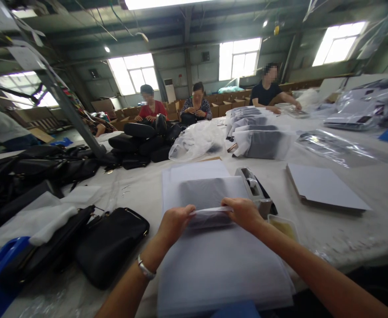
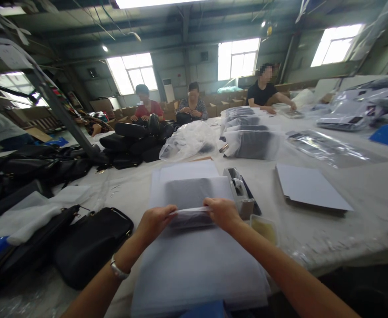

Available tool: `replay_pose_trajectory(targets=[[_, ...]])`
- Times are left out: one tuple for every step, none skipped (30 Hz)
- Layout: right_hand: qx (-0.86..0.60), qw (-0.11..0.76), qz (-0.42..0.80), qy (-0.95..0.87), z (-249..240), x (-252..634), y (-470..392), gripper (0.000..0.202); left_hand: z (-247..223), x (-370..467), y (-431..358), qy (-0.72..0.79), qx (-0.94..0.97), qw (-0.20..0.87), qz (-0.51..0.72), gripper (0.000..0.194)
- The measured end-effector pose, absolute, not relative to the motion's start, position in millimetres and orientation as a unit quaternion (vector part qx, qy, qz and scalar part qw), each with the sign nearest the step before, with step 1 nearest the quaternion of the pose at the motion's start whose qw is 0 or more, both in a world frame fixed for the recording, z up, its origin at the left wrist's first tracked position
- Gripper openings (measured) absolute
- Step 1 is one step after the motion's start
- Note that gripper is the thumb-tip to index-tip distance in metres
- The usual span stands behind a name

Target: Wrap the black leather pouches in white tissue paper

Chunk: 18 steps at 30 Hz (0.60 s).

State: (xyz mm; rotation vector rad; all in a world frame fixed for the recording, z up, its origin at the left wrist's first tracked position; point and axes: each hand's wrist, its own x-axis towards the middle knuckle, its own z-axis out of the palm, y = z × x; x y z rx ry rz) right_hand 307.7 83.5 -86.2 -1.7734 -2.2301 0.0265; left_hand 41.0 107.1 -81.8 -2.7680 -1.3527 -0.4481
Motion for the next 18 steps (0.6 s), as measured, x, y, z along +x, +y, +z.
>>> replay_pose_trajectory(targets=[[-0.619, 0.153, 0.009, -0.770, -87, 308, 85, 0.018, -82, 42, 109, -0.445, -0.883, 0.012, -0.148, 0.013], [-0.622, 0.159, 0.009, -0.767, -88, 309, 85, 0.017, -82, 44, 110, -0.454, -0.878, 0.009, -0.153, 0.014], [-0.624, 0.166, 0.011, -0.763, -89, 309, 86, 0.016, -82, 45, 112, -0.463, -0.872, 0.006, -0.158, 0.015], [-0.627, 0.171, 0.012, -0.760, -90, 309, 87, 0.014, -82, 46, 113, -0.471, -0.867, 0.003, -0.163, 0.015], [-0.631, 0.177, 0.013, -0.755, -91, 309, 88, 0.012, -83, 47, 114, -0.477, -0.862, 0.001, -0.168, 0.016], [-0.636, 0.182, 0.011, -0.749, -93, 308, 90, 0.010, -83, 48, 115, -0.483, -0.858, 0.000, -0.173, 0.016], [-0.642, 0.187, 0.006, -0.744, -94, 308, 91, 0.010, -83, 49, 116, -0.487, -0.855, -0.002, -0.177, 0.015], [-0.648, 0.191, 0.000, -0.737, -95, 307, 93, 0.012, -84, 50, 117, -0.489, -0.853, -0.002, -0.182, 0.016], [-0.654, 0.193, -0.006, -0.732, -96, 307, 95, 0.015, -84, 50, 118, -0.491, -0.851, -0.001, -0.186, 0.016], [-0.659, 0.194, -0.010, -0.727, -97, 306, 96, 0.018, -85, 51, 119, -0.492, -0.850, 0.001, -0.190, 0.017], [-0.662, 0.195, -0.012, -0.723, -98, 306, 97, 0.020, -85, 52, 120, -0.492, -0.849, 0.004, -0.194, 0.018], [-0.664, 0.196, -0.011, -0.722, -98, 306, 98, 0.021, -85, 52, 121, -0.490, -0.849, 0.009, -0.198, 0.019], [-0.665, 0.196, -0.008, -0.720, -98, 306, 99, 0.022, -85, 53, 121, -0.488, -0.849, 0.014, -0.203, 0.021], [-0.666, 0.197, -0.005, -0.719, -98, 307, 100, 0.023, -85, 55, 121, -0.486, -0.849, 0.018, -0.207, 0.024], [-0.667, 0.198, -0.001, -0.718, -99, 307, 100, 0.024, -85, 56, 121, -0.485, -0.847, 0.027, -0.215, 0.027], [-0.669, 0.198, 0.002, -0.717, -99, 308, 100, 0.025, -85, 58, 119, -0.484, -0.843, 0.046, -0.228, 0.031], [-0.671, 0.199, 0.004, -0.714, -99, 308, 101, 0.026, -85, 61, 116, -0.482, -0.838, 0.072, -0.247, 0.034], [-0.674, 0.199, 0.004, -0.711, -99, 309, 101, 0.027, -87, 64, 112, -0.473, -0.833, 0.103, -0.268, 0.037]])
